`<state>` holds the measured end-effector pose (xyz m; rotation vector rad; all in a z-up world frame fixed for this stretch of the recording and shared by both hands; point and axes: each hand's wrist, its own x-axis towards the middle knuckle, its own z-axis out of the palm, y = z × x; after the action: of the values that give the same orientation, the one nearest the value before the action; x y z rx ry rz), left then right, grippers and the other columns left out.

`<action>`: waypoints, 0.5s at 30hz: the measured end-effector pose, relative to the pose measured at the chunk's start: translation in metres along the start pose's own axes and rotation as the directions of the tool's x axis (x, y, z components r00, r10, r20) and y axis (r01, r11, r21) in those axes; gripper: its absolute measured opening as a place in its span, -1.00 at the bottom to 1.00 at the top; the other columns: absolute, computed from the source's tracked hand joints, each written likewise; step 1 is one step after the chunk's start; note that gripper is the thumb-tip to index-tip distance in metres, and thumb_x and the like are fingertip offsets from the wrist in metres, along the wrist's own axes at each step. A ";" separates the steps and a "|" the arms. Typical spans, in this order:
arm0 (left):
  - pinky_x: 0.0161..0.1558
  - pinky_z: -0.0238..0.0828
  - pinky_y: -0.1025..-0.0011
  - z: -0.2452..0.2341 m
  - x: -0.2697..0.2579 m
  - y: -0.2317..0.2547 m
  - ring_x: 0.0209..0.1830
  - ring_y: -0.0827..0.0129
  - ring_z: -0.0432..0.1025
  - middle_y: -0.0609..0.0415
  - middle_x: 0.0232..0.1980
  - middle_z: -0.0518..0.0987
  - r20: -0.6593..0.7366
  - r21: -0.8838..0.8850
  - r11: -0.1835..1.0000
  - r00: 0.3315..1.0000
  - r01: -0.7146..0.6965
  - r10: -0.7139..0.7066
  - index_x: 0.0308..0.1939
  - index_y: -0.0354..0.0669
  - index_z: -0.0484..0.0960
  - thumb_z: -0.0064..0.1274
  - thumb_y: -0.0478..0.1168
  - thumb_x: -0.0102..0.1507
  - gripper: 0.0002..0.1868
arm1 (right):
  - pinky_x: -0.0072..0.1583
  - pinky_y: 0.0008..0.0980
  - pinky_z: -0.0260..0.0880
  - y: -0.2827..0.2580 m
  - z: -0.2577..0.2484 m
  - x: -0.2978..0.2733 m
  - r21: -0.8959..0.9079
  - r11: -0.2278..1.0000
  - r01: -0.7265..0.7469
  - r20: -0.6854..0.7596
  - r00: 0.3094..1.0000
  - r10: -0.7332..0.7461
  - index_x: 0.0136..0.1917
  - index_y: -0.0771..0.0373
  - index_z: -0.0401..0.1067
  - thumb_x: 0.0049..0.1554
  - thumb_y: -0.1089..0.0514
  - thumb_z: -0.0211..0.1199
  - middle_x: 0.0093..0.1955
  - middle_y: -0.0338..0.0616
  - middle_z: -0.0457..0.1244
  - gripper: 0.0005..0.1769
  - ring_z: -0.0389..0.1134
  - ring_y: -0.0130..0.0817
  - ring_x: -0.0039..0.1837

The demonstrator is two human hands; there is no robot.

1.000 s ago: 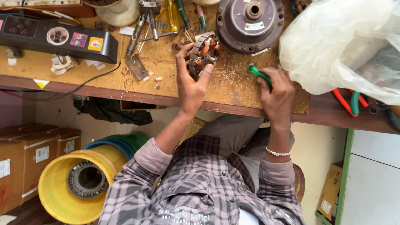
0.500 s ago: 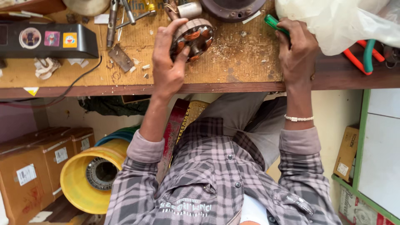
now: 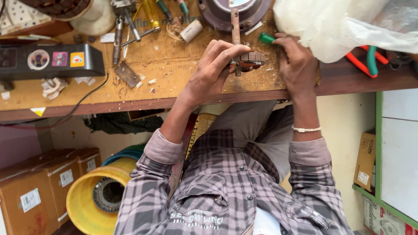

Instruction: The person inserts small white plastic spacers into the slots of a motor armature and uses a green screwdriver to adjust the copper windings. The person works on a single armature at a workbench.

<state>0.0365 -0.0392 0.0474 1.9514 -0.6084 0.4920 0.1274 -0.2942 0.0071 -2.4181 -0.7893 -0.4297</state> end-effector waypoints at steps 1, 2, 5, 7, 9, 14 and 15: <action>0.25 0.39 0.21 0.004 0.003 0.000 0.17 0.08 0.38 -0.02 0.17 0.48 -0.002 0.003 1.000 1.000 -0.005 0.005 0.38 -0.11 0.43 0.09 -0.58 0.27 -0.38 | 0.04 -0.25 0.57 -0.002 0.000 -0.005 -0.020 1.000 0.005 -0.010 1.000 -0.005 0.13 0.25 0.56 0.29 0.37 0.35 0.20 -0.04 0.46 -0.84 0.52 -0.23 -0.01; 0.26 0.39 0.21 0.009 0.006 -0.001 0.16 0.07 0.38 -0.01 0.18 0.48 -0.005 0.007 1.000 1.000 -0.010 0.010 0.38 -0.11 0.43 0.08 -0.59 0.26 -0.37 | 0.06 -0.23 0.56 -0.002 -0.002 -0.009 -0.020 1.000 0.014 -0.020 1.000 -0.015 0.12 0.26 0.55 0.28 0.37 0.34 0.21 -0.02 0.45 -0.85 0.52 -0.19 0.02; 0.21 0.39 0.22 0.023 0.009 -0.005 0.11 0.09 0.36 0.02 0.16 0.49 0.027 0.072 0.997 1.000 -0.015 0.013 0.37 -0.09 0.46 0.09 -0.59 0.25 -0.37 | 0.16 -0.21 0.57 -0.009 -0.008 -0.020 0.063 0.998 0.029 -0.097 0.995 -0.023 0.12 0.29 0.53 0.29 0.37 0.32 0.23 0.02 0.44 -0.86 0.51 -0.11 0.15; 0.19 0.39 0.21 0.027 0.007 -0.008 0.10 0.10 0.35 0.03 0.15 0.49 0.034 0.092 0.996 0.999 -0.010 0.007 0.36 -0.08 0.47 0.12 -0.58 0.25 -0.38 | 0.29 -0.23 0.60 -0.015 -0.009 -0.024 0.212 0.976 0.043 -0.219 0.976 0.005 0.17 0.28 0.54 0.35 0.35 0.31 0.20 -0.01 0.43 -0.88 0.50 -0.06 0.30; 0.20 0.38 0.20 0.027 0.001 -0.008 0.12 0.11 0.35 0.04 0.14 0.48 0.017 0.069 0.998 1.000 0.008 -0.009 0.34 -0.07 0.46 0.14 -0.55 0.24 -0.39 | 0.34 -0.22 0.57 -0.028 -0.014 -0.036 0.348 0.937 0.003 -0.252 0.963 0.091 0.15 0.29 0.51 0.35 0.35 0.28 0.22 0.00 0.42 -0.90 0.50 -0.09 0.31; 0.21 0.35 0.21 0.027 0.001 -0.004 0.14 0.18 0.36 0.10 0.14 0.50 -0.050 0.039 0.995 0.994 0.096 -0.094 0.36 -0.09 0.45 0.16 -0.55 0.20 -0.35 | 0.45 -0.14 0.49 -0.066 -0.005 -0.042 0.447 0.891 0.085 -0.276 0.960 0.047 0.17 0.29 0.48 0.29 0.36 0.28 0.34 0.08 0.34 -0.82 0.38 -0.03 0.43; 0.18 0.33 0.21 0.028 0.003 -0.001 0.13 0.20 0.37 0.12 0.13 0.51 -0.077 0.038 0.992 0.991 0.117 -0.114 0.37 -0.11 0.43 0.16 -0.56 0.19 -0.33 | 0.48 -0.10 0.44 -0.070 -0.003 -0.039 0.432 0.895 0.111 -0.265 0.964 0.009 0.18 0.29 0.48 0.28 0.37 0.27 0.37 0.10 0.31 -0.80 0.34 0.00 0.47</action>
<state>0.0416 -0.0649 0.0364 1.9864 -0.4380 0.5071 0.0532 -0.2658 0.0199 -1.8729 -0.7413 -0.5139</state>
